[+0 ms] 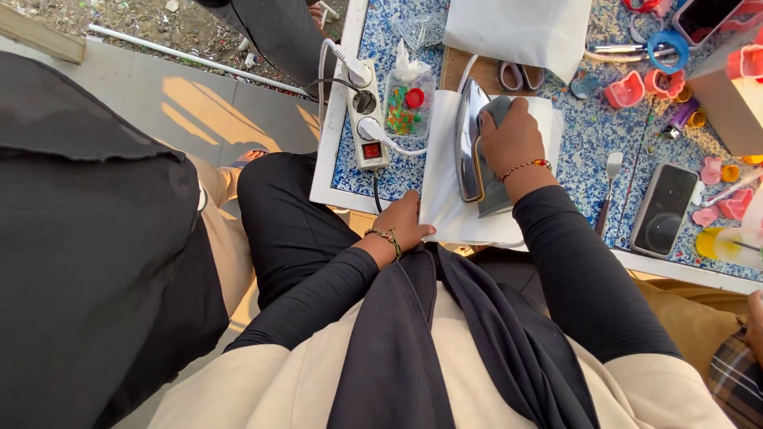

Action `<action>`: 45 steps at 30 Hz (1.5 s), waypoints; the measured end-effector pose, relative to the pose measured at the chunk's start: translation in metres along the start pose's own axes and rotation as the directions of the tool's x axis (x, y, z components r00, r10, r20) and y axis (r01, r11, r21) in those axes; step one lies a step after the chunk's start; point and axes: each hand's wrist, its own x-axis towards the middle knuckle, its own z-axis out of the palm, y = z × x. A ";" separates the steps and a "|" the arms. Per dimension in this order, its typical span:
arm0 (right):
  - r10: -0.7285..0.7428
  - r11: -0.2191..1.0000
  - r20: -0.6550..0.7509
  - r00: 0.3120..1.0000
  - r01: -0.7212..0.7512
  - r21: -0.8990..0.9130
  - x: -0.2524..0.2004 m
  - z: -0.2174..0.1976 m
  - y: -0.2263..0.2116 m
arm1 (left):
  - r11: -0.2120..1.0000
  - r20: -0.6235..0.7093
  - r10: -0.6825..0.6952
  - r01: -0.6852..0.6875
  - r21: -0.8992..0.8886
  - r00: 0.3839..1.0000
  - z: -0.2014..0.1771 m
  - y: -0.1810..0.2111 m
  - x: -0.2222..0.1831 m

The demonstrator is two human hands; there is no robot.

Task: Shaping and ironing synthetic material to create decorative flower petals.

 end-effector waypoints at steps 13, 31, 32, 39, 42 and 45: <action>0.029 0.998 0.007 1.000 -0.028 -0.063 -0.042 -0.027 0.055 | 0.996 0.035 -0.063 0.061 0.070 0.997 -0.007 0.013 -0.005; 0.098 0.995 -0.352 0.931 -0.102 0.008 -0.119 -0.123 0.171 | 0.996 -0.072 0.055 -0.049 0.073 0.996 -0.007 -0.013 -0.011; 0.095 0.994 -0.440 0.893 -0.063 0.086 -0.118 -0.119 0.174 | 0.999 -0.088 0.034 -0.030 0.040 0.996 -0.011 -0.009 -0.013; 0.313 0.841 -0.644 0.699 0.112 0.530 -0.110 -0.041 0.180 | 0.996 -0.063 -0.078 0.075 -0.051 0.995 -0.025 -0.011 -0.028; 0.215 0.804 -0.679 0.702 0.267 0.531 -0.117 -0.015 0.182 | 0.998 -0.056 -0.071 0.070 -0.006 0.996 -0.025 -0.012 -0.034; 0.237 0.888 -0.668 0.706 0.120 0.443 -0.106 -0.010 0.189 | 0.995 -0.026 -0.090 0.089 -0.035 0.996 -0.023 -0.008 -0.032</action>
